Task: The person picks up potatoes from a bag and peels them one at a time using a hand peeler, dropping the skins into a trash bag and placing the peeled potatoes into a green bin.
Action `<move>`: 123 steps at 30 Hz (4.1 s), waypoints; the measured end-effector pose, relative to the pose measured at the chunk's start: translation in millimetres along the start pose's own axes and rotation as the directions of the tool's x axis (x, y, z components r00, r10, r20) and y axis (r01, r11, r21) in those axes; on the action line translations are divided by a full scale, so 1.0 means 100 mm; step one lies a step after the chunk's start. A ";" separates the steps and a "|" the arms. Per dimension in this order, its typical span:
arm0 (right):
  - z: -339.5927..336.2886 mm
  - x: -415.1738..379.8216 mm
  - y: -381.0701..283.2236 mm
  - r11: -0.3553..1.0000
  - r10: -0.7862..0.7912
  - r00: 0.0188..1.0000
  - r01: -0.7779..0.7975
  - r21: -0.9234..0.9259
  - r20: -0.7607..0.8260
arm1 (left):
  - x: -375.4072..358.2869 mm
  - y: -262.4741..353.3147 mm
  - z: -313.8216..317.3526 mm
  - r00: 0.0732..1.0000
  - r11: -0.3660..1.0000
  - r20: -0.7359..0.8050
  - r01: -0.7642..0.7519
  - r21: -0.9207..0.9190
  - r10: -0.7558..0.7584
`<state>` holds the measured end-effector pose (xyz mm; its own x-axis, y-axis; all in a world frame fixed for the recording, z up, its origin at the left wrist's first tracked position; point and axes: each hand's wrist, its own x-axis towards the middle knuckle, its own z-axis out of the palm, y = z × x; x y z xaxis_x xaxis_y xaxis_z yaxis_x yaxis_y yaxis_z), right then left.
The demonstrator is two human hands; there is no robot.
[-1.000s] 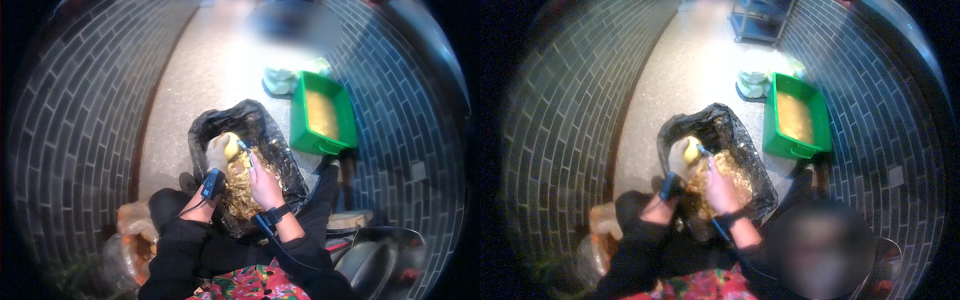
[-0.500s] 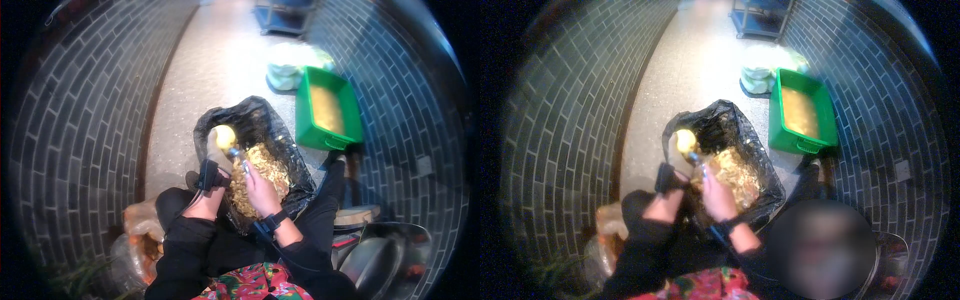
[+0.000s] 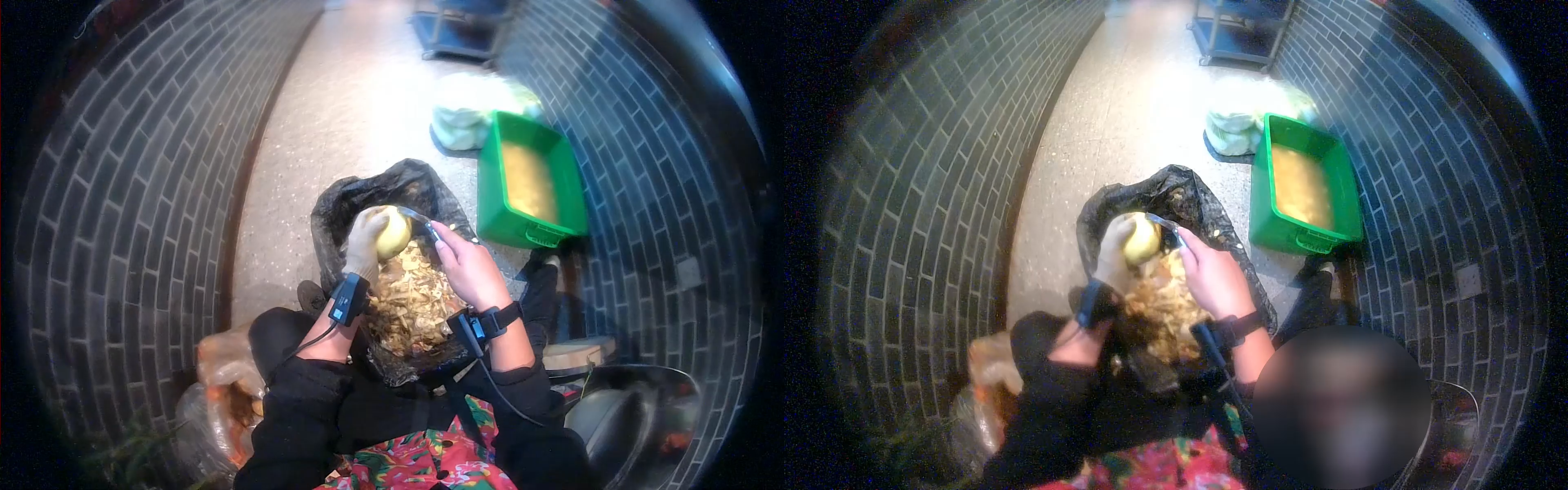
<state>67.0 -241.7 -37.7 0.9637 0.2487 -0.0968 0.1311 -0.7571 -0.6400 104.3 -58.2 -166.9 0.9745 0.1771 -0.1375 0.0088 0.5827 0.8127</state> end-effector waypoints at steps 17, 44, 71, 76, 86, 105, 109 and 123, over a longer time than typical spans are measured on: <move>0.53 -0.37 0.13 0.993 0.010 0.996 -0.020 0.115 0.089 | -0.17 0.37 0.16 0.929 0.943 -0.236 0.227 -0.245 -0.285; 0.63 -0.23 -0.10 0.997 0.068 0.998 -0.068 0.023 -0.010 | -0.12 0.05 0.01 0.953 0.928 -0.146 0.213 -0.307 -0.267; 0.61 -0.26 -0.07 0.998 -0.035 0.989 0.027 -0.055 -0.147 | 0.06 -0.11 -0.08 0.965 0.897 -0.165 0.117 -0.427 -0.205; 0.71 -0.19 -0.17 0.988 -0.066 0.994 0.053 -0.146 -0.088 | 0.00 -0.08 -0.05 0.934 0.931 -0.293 0.093 -0.352 -0.204; 1.06 -0.41 -0.19 0.994 -0.038 0.999 0.041 -0.097 0.028 | -0.05 -0.08 -0.10 0.819 0.937 -0.507 0.097 -0.336 -0.266; 0.63 -0.19 -0.16 0.992 -0.056 0.993 0.044 -0.115 -0.103 | -0.09 -0.02 0.07 0.950 0.898 -0.208 0.130 -0.421 -0.235; 0.81 -0.23 -0.21 0.990 0.010 1.000 -0.013 -0.140 -0.017 | -0.01 -0.16 -0.10 0.916 0.906 -0.305 0.122 -0.405 -0.259; 0.98 -0.47 -0.08 0.999 -0.031 0.997 0.030 0.019 0.075 | -0.07 0.18 0.04 0.874 0.902 -0.374 0.147 -0.406 -0.311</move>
<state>-1.9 -188.4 -102.5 0.9391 0.3164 -0.1338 0.1551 -0.7379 -0.6569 99.0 -52.2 -148.8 0.7650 0.2702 -0.5847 0.0601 0.8739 0.4824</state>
